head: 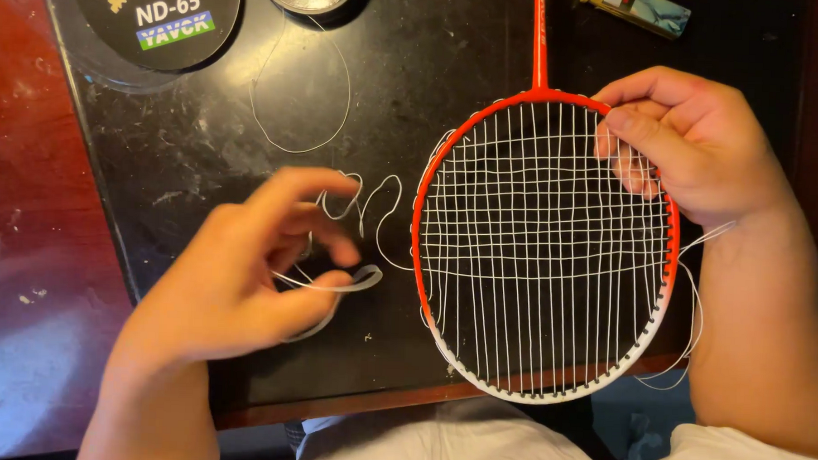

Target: Weaving string through the frame of a badminton racket.

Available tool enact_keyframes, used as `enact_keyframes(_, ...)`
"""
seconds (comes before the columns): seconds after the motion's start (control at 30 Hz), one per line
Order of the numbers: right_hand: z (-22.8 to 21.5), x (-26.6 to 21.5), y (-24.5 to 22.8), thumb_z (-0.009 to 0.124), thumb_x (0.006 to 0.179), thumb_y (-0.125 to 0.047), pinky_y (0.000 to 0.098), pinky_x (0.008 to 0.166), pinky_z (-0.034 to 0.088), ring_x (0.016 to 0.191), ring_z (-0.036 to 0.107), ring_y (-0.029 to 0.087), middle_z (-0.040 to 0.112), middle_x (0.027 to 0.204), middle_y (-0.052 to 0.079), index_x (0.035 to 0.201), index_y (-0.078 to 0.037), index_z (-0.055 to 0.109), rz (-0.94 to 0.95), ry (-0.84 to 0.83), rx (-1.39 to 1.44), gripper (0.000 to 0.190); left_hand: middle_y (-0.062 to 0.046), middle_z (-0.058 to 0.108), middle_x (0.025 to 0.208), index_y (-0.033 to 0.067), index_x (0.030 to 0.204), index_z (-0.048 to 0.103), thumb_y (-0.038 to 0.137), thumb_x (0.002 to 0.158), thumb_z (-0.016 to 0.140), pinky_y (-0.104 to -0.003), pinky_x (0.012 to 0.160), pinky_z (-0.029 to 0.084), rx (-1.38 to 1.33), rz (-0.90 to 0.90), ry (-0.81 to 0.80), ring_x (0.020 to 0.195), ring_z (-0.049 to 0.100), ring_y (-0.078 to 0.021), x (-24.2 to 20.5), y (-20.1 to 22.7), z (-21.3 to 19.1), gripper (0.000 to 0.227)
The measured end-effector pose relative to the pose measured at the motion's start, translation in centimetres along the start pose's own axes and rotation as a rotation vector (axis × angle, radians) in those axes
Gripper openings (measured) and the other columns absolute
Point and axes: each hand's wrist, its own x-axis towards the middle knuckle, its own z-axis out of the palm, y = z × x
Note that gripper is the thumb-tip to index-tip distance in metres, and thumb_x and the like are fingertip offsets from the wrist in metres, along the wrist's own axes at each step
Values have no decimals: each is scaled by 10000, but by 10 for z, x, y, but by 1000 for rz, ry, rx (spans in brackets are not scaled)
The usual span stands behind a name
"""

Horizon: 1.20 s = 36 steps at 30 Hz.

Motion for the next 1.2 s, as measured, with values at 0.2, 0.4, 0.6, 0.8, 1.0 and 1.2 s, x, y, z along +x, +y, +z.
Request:
enact_keyframes(0.2,1,1,0,582,1047,-71,186,443,401,539,537,52,683,842,67,1200,2,644,4,-6,7,181,-18,676,833,106,1060,705,132,812,791,-308,508,548,217,349,-128,655,675,-182,5,4,31,265)
enact_keyframes(0.4,2,0,-1,582,1049,-69,188,451,408,543,542,54,681,841,70,1196,6,643,-3,-10,-1,176,-61,638,818,90,924,694,130,798,757,-399,519,490,380,415,-173,612,640,-286,8,3,29,147)
enact_keyframes(0.6,1,0,-2,585,1046,-69,195,445,405,537,530,58,673,831,70,1192,9,647,6,-11,-8,177,-115,665,774,61,870,689,169,783,756,-411,581,518,578,47,61,648,675,-323,-6,-13,-35,153)
enact_keyframes(0.8,2,0,-2,583,1044,-77,197,441,403,529,524,60,679,830,67,1193,13,639,-12,-34,4,183,-123,664,706,35,904,709,158,910,737,-384,594,512,689,-354,388,600,642,-254,-46,-114,-93,126)
enact_keyframes(1.0,1,1,-3,579,1046,-79,196,441,399,529,528,57,682,833,64,1182,12,639,-20,-30,-3,174,-90,665,753,23,980,673,119,812,763,-346,548,485,662,-139,343,600,599,-211,-14,1,-24,213)
enact_keyframes(1.2,1,1,-1,586,1044,-79,191,447,400,535,529,49,683,832,58,1180,5,639,-12,-38,6,168,-28,657,904,106,1032,655,181,761,788,-309,460,500,239,189,-159,553,635,-186,-1,16,20,312)
